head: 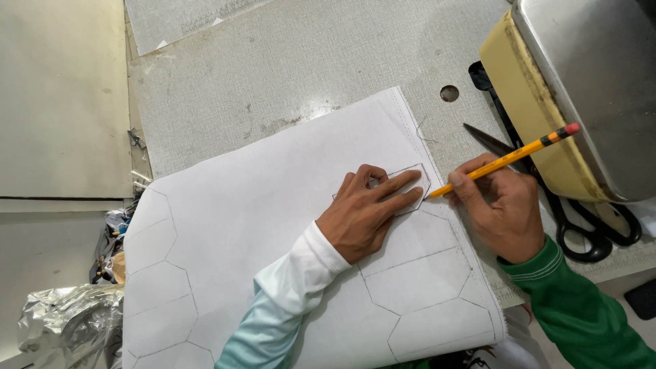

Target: Tracing a small paper template onto a larger sheet of paper using a pencil to create a layout for cutting.

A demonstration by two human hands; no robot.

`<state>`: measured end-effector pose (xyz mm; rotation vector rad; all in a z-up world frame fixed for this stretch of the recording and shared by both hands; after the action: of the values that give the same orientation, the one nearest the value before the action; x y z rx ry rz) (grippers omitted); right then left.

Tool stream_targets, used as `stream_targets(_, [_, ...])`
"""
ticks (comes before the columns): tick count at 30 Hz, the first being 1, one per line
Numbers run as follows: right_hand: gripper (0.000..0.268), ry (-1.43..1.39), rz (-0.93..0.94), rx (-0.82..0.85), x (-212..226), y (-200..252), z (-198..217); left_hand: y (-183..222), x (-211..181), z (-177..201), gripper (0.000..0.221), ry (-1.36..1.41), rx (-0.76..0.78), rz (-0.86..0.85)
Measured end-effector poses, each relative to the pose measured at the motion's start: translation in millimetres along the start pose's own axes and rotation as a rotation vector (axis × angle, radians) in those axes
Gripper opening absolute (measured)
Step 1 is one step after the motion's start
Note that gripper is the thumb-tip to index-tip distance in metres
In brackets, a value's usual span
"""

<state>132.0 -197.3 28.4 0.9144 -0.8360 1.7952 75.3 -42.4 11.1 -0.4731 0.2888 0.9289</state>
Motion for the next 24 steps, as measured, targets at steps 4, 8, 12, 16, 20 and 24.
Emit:
stream_targets(4, [0.023,0.065,-0.026,-0.052,-1.9,-5.9,6.4,-0.5,-1.0,1.3,0.036,0.01,-0.012,0.001])
stream_targets(8, [0.022,0.05,0.019,-0.038,6.2,-2.2,3.0,-0.3,-1.5,1.7,0.036,0.008,-0.009,-0.003])
stream_targets(12, [0.021,0.108,0.073,-0.015,5.1,-4.2,1.2,-0.4,-1.2,1.9,0.034,0.003,-0.015,0.003])
stream_targets(16, [0.026,0.114,0.074,-0.052,3.8,-14.9,8.9,0.0,-1.0,1.2,0.037,0.003,-0.014,-0.004])
stream_targets(20, [0.021,0.109,0.098,-0.008,11.4,-7.9,2.0,-0.9,-1.5,2.1,0.034,0.004,-0.005,0.007])
stream_targets(24, [0.023,0.142,0.105,-0.023,8.9,-11.9,3.8,1.1,-0.8,0.7,0.035,0.005,-0.005,0.001])
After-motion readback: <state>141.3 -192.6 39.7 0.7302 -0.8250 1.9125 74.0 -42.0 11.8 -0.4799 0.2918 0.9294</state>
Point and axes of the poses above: each hand's wrist, its own y-axis away from the middle knuckle, its own z-axis out of the back of the hand, x = y × z, the point moved 9 cm from there along -y, towards the middle knuckle, and after that the axes turned 1 degree about -y, right-handed, at the moved point
